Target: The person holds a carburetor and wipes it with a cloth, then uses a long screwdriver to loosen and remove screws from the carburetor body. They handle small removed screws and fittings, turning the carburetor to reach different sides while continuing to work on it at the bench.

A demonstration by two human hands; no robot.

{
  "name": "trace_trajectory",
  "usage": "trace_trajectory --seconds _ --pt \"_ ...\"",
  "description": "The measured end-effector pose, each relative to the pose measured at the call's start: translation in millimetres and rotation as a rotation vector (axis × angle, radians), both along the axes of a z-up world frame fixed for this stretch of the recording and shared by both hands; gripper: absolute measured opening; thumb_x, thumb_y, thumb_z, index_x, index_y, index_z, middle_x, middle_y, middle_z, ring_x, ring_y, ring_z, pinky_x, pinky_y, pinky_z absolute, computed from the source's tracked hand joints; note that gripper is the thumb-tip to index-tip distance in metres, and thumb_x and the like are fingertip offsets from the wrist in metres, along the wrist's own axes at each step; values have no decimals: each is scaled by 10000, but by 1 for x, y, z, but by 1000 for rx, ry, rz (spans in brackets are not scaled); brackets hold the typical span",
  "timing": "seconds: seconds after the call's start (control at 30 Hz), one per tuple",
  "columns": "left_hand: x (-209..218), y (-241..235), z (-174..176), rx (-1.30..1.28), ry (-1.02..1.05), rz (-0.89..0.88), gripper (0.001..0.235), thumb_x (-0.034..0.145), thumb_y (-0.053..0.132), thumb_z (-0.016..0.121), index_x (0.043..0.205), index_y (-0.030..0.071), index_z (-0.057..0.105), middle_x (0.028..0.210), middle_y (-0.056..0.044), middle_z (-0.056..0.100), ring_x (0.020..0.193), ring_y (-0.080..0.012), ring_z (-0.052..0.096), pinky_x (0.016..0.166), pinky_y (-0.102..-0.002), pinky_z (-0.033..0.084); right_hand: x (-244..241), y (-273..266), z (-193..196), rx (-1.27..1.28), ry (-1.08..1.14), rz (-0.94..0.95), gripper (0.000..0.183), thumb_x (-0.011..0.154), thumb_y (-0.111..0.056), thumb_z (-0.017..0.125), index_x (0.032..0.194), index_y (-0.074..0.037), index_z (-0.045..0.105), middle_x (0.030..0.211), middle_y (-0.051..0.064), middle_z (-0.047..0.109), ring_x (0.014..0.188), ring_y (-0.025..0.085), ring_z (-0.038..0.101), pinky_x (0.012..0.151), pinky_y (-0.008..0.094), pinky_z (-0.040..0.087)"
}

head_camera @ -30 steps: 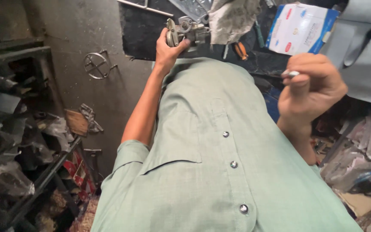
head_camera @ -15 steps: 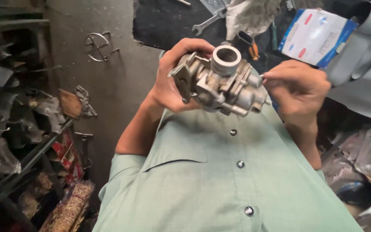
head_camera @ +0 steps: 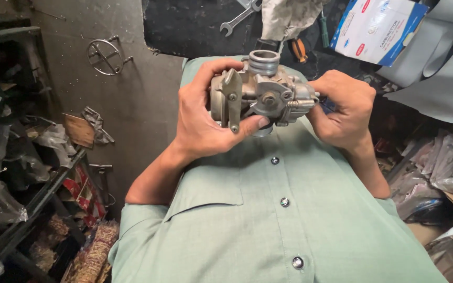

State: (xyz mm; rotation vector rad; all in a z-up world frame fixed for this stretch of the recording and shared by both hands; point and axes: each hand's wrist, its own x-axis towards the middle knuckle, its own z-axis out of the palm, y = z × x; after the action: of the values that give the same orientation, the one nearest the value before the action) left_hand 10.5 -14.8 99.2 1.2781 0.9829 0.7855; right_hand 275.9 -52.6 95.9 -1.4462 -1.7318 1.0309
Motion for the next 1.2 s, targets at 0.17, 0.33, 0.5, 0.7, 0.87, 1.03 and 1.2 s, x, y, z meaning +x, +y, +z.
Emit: trace_trajectory --seconds 0.17,0.33,0.5,0.7,0.87,1.03,1.2 --pt "4 3 21 57 119 24 667 853 264 949 1310 -9 547 1106 -113 751 1009 -165 784 901 -269 642 -2 4 -6 8 14 9 170 863 64 735 1024 10 724 859 148 686 690 248 661 638 314 498" --pt "13 1 41 156 302 68 754 815 390 975 1290 -14 552 1097 -121 736 978 -186 790 847 -282 656 -4 7 -11 -21 55 20 157 867 28 750 1020 1 729 845 136 687 678 249 653 633 321 490" --pt "19 0 49 236 412 86 882 704 503 1004 1285 8 563 1095 -129 725 908 -197 772 794 -288 644 -6 11 -15 15 48 33 186 827 18 742 1012 22 731 778 137 646 679 271 616 606 333 471" --pt "11 5 49 131 311 55 868 722 525 974 1284 8 562 1066 -95 745 946 -148 787 828 -251 665 -3 19 1 63 50 12 274 780 67 674 1043 27 741 788 137 656 644 261 635 620 338 486" --pt "9 9 62 89 231 38 961 689 585 929 1286 -55 533 1048 -117 728 908 -181 779 796 -272 656 -2 45 49 139 -5 53 326 641 55 657 960 80 718 682 161 602 588 300 589 568 376 467" --pt "18 -15 82 119 305 291 1015 660 736 871 1322 4 633 1100 -80 664 882 -126 721 816 -235 627 9 44 69 234 6 100 363 571 45 659 922 125 709 608 129 559 512 278 577 517 382 444" --pt "10 2 66 230 198 116 1024 676 627 911 1329 -58 518 1098 -117 698 848 -139 757 741 -225 641 6 53 69 249 -40 84 377 560 24 681 925 118 709 642 150 612 529 271 593 523 365 465"
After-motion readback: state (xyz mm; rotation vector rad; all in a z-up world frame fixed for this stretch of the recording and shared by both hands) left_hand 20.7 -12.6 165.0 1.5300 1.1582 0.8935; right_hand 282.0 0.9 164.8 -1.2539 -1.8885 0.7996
